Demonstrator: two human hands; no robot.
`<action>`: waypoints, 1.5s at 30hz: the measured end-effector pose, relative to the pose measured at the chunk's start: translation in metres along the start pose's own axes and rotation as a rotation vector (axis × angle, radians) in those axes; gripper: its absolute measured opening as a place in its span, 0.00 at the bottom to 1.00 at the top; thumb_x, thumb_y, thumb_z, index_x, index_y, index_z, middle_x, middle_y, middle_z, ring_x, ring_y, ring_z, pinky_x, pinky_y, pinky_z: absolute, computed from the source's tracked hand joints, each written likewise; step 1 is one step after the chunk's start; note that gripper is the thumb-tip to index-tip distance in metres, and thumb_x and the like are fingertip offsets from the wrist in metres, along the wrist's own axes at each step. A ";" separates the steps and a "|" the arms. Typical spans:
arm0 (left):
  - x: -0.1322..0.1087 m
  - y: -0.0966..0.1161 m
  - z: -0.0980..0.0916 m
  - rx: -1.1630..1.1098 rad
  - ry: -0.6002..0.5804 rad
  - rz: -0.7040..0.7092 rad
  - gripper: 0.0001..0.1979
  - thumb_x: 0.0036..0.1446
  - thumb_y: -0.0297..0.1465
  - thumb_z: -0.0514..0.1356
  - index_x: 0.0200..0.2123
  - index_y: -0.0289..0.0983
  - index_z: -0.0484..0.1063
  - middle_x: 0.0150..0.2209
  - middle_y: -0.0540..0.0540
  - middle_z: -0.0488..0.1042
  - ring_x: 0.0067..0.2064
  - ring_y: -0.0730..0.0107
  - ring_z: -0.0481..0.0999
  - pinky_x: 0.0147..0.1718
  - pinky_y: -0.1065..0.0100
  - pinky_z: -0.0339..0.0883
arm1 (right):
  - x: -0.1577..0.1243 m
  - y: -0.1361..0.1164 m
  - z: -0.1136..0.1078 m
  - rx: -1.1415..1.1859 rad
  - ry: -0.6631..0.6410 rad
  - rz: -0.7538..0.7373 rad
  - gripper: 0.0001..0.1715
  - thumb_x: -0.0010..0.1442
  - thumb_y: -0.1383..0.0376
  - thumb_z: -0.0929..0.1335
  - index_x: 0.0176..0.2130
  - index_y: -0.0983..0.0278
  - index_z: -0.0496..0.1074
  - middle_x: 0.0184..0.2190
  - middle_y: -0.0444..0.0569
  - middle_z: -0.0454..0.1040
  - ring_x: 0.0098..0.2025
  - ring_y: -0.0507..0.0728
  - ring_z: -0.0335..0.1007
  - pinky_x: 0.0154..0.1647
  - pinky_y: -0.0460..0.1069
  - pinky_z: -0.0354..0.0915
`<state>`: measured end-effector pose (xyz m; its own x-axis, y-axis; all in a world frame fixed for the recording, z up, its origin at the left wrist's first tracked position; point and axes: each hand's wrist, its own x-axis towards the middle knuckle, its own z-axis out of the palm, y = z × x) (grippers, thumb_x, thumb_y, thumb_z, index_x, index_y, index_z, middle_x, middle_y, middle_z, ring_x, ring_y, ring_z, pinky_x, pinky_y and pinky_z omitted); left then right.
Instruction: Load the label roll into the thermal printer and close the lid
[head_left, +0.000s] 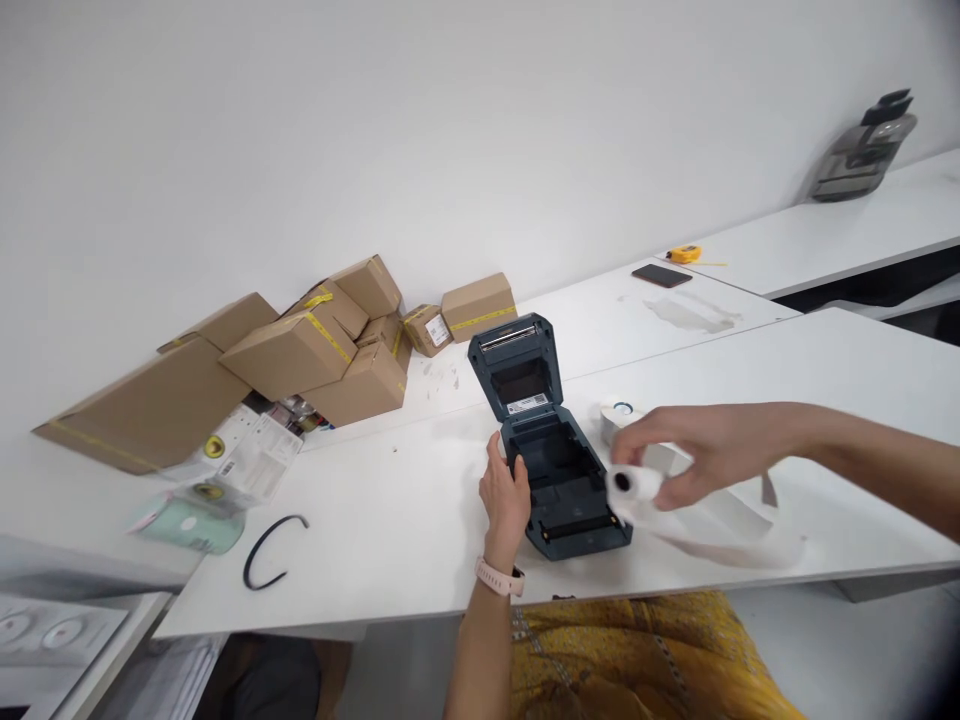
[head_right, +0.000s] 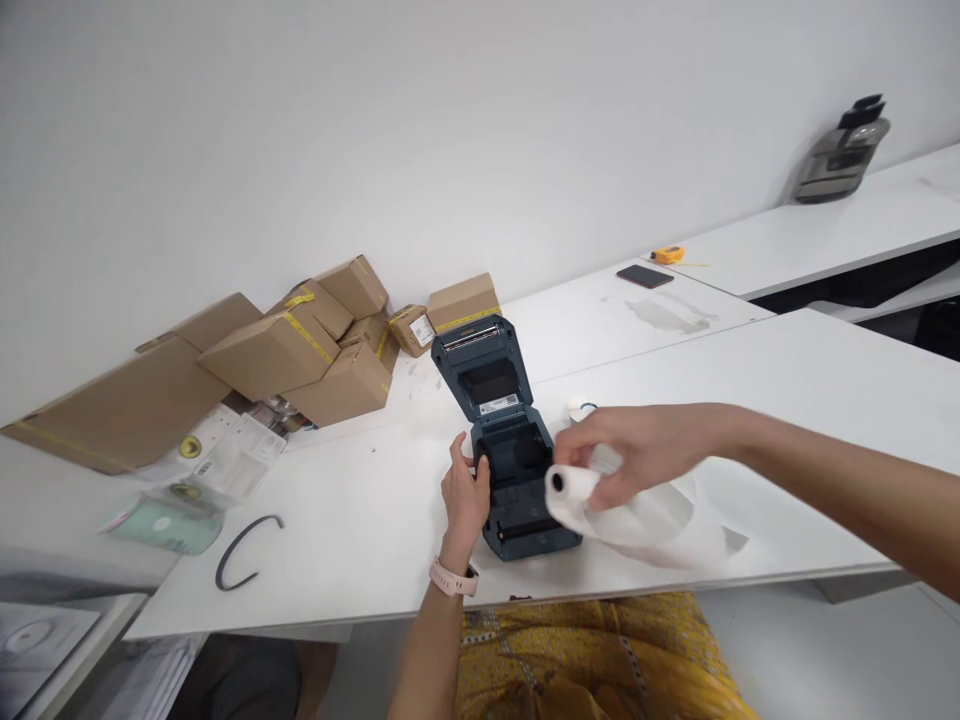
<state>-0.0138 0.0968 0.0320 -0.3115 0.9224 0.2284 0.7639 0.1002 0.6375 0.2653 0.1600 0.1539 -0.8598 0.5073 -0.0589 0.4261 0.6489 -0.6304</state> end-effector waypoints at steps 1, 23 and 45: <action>-0.001 0.001 -0.001 0.001 0.000 -0.001 0.25 0.67 0.33 0.50 0.66 0.37 0.56 0.41 0.42 0.78 0.44 0.56 0.80 0.43 0.59 0.68 | 0.019 -0.010 0.005 -0.018 -0.099 -0.085 0.12 0.53 0.56 0.73 0.38 0.56 0.76 0.35 0.46 0.78 0.35 0.58 0.73 0.39 0.50 0.66; 0.001 0.008 -0.003 0.025 -0.042 -0.099 0.29 0.64 0.34 0.57 0.66 0.39 0.55 0.51 0.37 0.78 0.53 0.50 0.77 0.49 0.55 0.67 | 0.167 0.073 0.086 -0.641 0.000 -0.112 0.08 0.45 0.69 0.73 0.21 0.62 0.70 0.26 0.51 0.77 0.39 0.64 0.72 0.50 0.58 0.57; 0.002 0.003 -0.001 -0.018 -0.068 -0.126 0.28 0.64 0.38 0.58 0.65 0.42 0.58 0.55 0.38 0.76 0.56 0.52 0.75 0.51 0.56 0.66 | 0.162 0.075 0.091 -0.567 0.085 -0.134 0.06 0.47 0.66 0.73 0.31 0.63 0.78 0.36 0.57 0.79 0.48 0.70 0.70 0.61 0.65 0.53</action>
<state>-0.0126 0.0982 0.0345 -0.3646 0.9262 0.0957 0.7109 0.2105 0.6710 0.1325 0.2394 0.0266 -0.9010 0.4282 0.0699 0.4191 0.9007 -0.1145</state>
